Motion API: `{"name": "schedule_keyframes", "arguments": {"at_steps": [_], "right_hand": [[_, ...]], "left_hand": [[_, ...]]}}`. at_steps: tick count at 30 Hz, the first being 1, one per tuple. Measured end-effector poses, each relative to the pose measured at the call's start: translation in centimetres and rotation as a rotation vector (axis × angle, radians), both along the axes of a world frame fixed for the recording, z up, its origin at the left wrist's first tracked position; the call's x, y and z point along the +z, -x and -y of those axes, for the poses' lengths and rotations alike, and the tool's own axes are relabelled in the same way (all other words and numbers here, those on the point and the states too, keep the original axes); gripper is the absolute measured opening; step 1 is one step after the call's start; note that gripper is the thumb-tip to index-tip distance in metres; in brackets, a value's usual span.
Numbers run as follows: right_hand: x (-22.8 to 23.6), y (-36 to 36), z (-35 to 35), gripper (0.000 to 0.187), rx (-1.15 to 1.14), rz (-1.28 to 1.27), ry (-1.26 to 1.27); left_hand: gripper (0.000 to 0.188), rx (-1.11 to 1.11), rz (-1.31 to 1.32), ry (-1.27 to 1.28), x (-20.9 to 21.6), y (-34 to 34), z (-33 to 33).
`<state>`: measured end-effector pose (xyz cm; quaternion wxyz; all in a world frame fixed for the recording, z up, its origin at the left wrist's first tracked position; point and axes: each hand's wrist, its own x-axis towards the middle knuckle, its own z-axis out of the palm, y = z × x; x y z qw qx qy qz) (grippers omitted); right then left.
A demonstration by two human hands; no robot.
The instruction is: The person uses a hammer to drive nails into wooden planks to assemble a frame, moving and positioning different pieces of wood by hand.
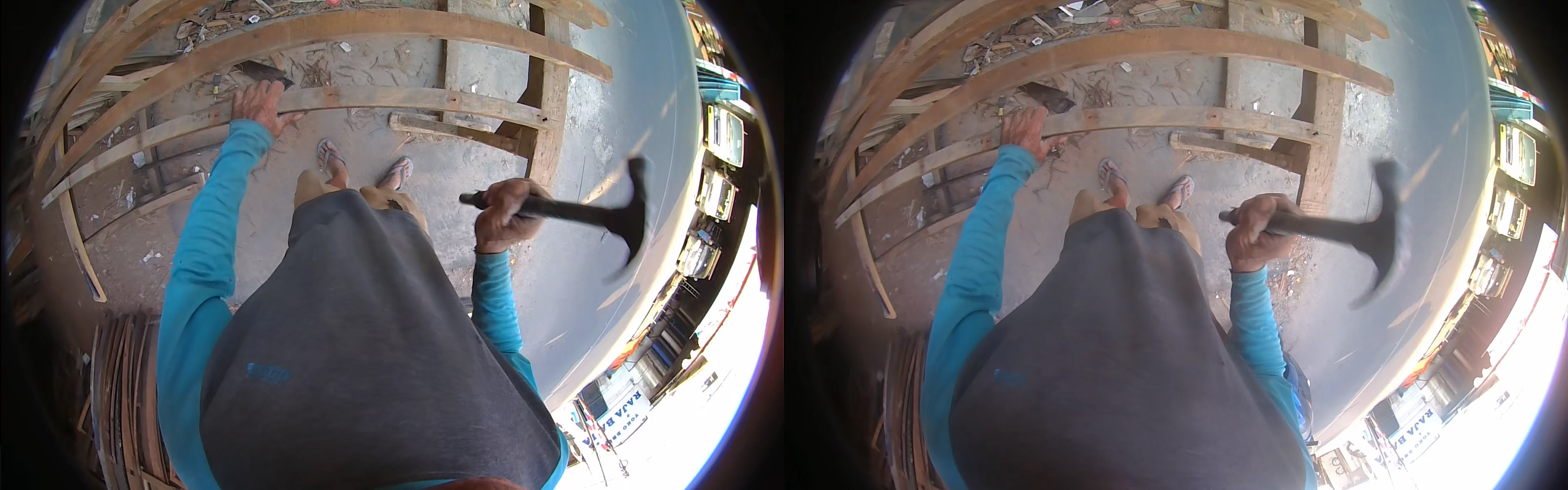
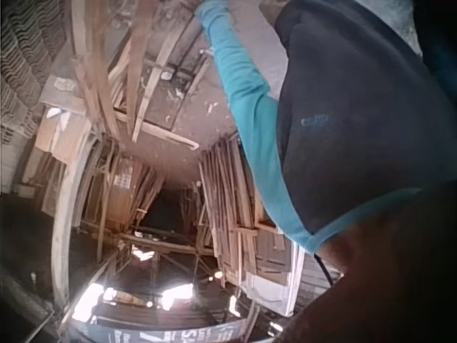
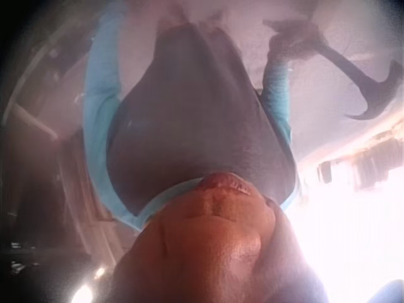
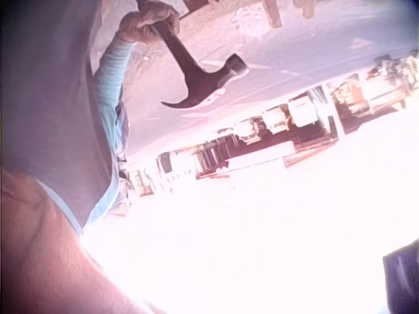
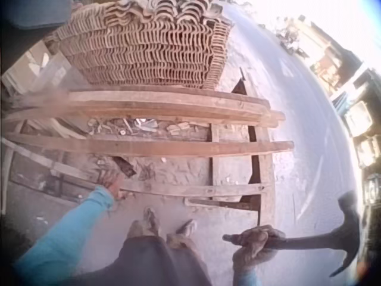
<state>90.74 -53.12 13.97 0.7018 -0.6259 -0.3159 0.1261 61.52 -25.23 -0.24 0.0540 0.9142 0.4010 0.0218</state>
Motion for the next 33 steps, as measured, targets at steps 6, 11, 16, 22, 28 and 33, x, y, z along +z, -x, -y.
{"name": "schedule_keyframes", "arguments": {"at_steps": [6,11,16,22,28,33], "right_hand": [[-3.3,2.6,1.3,0.032,0.039,-0.035,0.972],[8.6,3.2,-4.3,0.03,-0.223,0.195,0.204],[2.3,0.9,-2.8,0.023,-0.118,0.458,-0.095],[-7.5,4.1,0.4,0.032,0.148,0.138,1.045],[-10.9,2.0,3.0,0.037,0.161,0.173,0.996],[-10.3,2.1,2.6,0.039,0.184,0.244,0.974]], "left_hand": [[0.063,0.024,-0.073,0.085,-0.8,-0.5,-0.5],[0.068,0.031,-0.08,0.114,0.5,-0.6,0.0],[0.069,0.021,-0.109,0.146,0.6,-0.2,-0.9],[0.077,0.118,-0.172,0.202,0.4,0.0,-0.3],[0.071,0.12,-0.172,0.297,0.2,-2.4,-0.1],[0.078,0.2,0.105,-0.073,1.8,-0.8,4.3]]}}
